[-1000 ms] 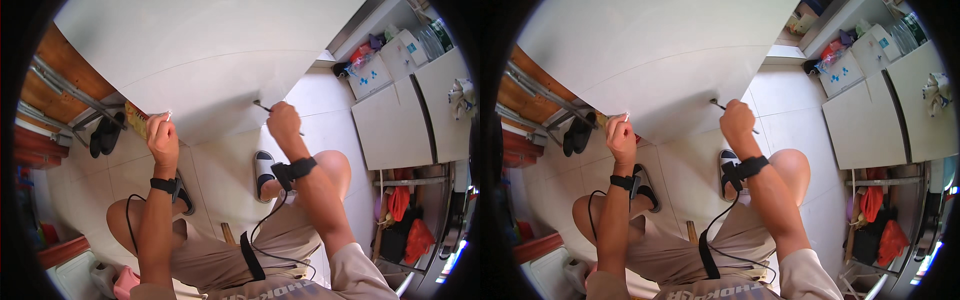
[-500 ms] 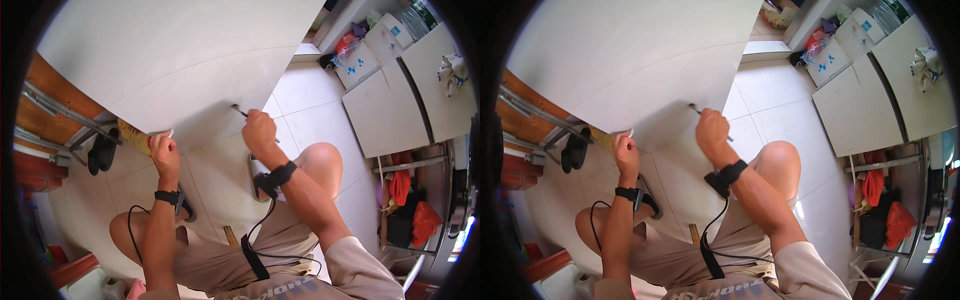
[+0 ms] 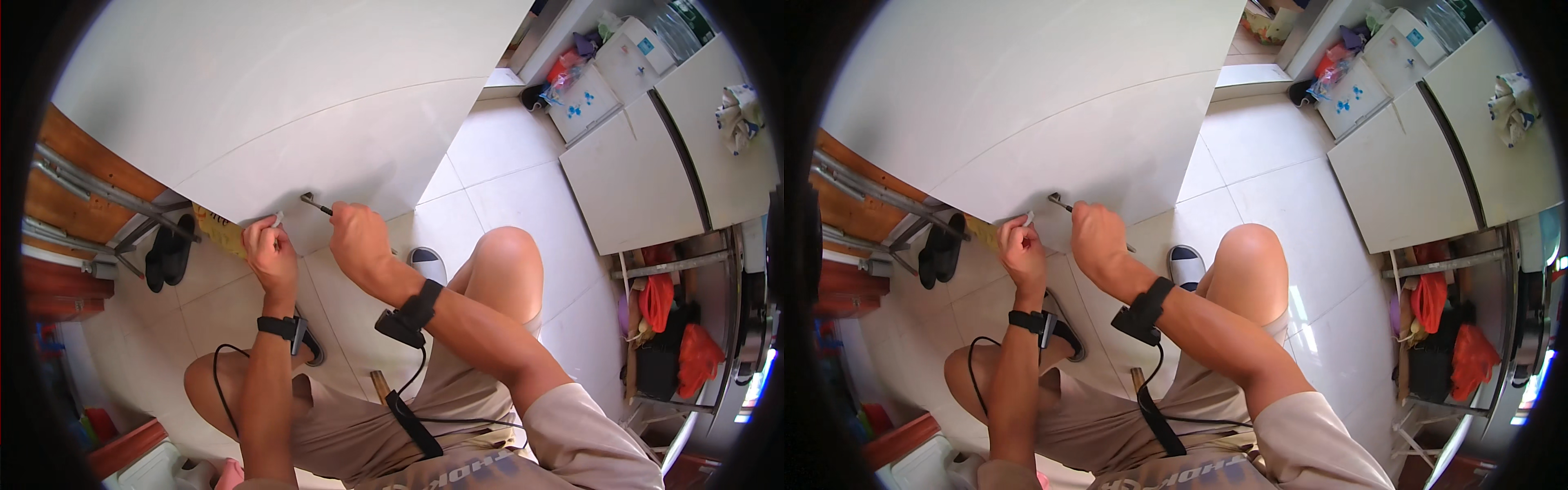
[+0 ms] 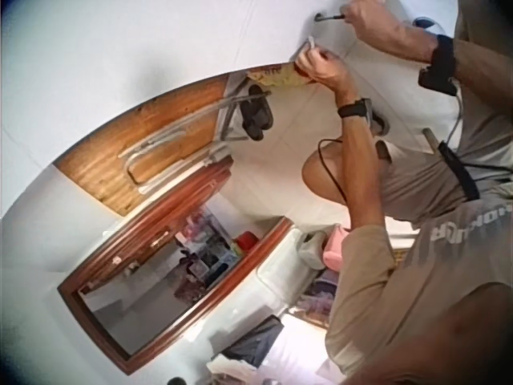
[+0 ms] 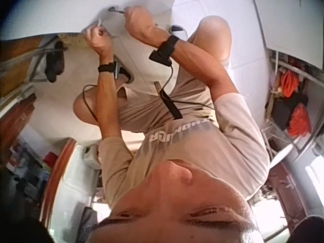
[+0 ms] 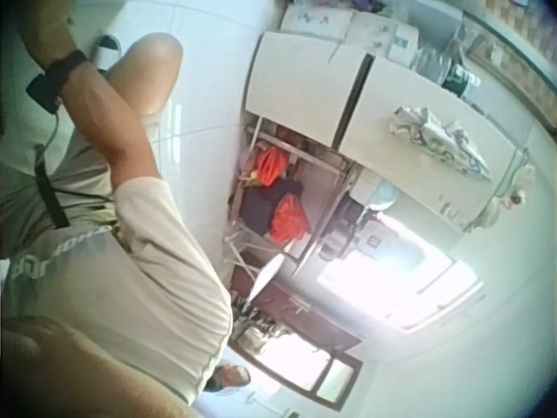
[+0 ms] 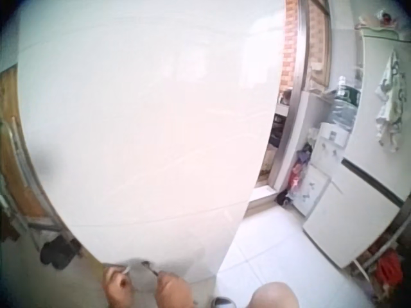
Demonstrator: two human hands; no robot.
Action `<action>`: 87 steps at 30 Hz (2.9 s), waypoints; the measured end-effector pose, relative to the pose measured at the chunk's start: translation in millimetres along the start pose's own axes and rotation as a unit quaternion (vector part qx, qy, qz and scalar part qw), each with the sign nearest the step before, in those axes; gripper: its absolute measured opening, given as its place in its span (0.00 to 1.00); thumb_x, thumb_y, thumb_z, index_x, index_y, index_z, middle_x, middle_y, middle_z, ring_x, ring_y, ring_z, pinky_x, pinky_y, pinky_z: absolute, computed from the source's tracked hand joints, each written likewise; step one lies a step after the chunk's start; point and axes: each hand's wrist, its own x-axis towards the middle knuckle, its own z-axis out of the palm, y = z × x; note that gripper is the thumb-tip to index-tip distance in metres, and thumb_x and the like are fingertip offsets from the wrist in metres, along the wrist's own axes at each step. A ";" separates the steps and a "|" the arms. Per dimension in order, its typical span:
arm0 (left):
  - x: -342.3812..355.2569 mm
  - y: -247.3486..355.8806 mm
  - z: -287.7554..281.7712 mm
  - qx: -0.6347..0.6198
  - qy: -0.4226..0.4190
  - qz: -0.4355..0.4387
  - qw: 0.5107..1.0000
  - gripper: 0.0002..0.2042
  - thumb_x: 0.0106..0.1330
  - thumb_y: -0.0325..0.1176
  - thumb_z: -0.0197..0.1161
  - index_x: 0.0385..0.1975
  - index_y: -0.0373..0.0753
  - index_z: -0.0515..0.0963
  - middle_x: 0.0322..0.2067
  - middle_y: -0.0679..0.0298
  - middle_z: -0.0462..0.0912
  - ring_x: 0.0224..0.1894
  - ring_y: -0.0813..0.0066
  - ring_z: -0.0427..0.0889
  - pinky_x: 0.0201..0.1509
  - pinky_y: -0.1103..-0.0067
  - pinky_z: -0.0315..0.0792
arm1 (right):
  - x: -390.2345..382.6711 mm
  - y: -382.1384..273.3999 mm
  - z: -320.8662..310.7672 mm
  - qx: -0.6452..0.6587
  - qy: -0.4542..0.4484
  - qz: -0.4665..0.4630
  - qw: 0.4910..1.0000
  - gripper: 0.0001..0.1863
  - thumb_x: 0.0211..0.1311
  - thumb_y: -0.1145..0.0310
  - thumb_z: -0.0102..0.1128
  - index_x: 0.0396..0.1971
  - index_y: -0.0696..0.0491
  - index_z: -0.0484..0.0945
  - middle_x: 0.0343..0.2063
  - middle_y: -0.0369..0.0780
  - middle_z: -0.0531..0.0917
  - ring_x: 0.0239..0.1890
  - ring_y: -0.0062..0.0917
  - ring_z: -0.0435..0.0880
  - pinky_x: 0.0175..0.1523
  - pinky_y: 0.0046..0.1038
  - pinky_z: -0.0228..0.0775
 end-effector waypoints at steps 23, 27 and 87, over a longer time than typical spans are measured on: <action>-17.9 -22.1 5.1 0.045 -0.081 0.031 0.995 0.08 0.52 0.13 0.62 0.23 0.33 0.71 0.34 0.57 0.78 0.43 0.52 0.78 0.44 0.64 0.74 | 15.9 70.2 -72.6 -0.037 0.121 0.080 0.989 0.05 0.58 0.75 0.63 0.26 0.61 0.82 0.26 0.55 0.84 0.34 0.53 0.85 0.41 0.46 0.78; -13.8 -9.3 15.0 0.048 -0.074 0.022 0.996 0.08 0.52 0.12 0.61 0.24 0.33 0.71 0.32 0.56 0.77 0.42 0.52 0.77 0.44 0.65 0.74 | 24.2 93.8 -78.1 -0.060 0.108 0.111 0.986 0.04 0.57 0.75 0.64 0.26 0.60 0.82 0.27 0.55 0.84 0.33 0.53 0.86 0.41 0.46 0.78; -13.5 -22.8 -8.0 0.012 -0.122 -0.091 0.988 0.06 0.49 0.14 0.59 0.19 0.34 0.74 0.24 0.54 0.77 0.33 0.50 0.78 0.37 0.61 0.72 | 8.8 18.9 42.0 0.042 -0.047 -0.057 0.996 0.06 0.51 0.81 0.53 0.23 0.64 0.80 0.24 0.61 0.80 0.33 0.60 0.82 0.41 0.50 0.77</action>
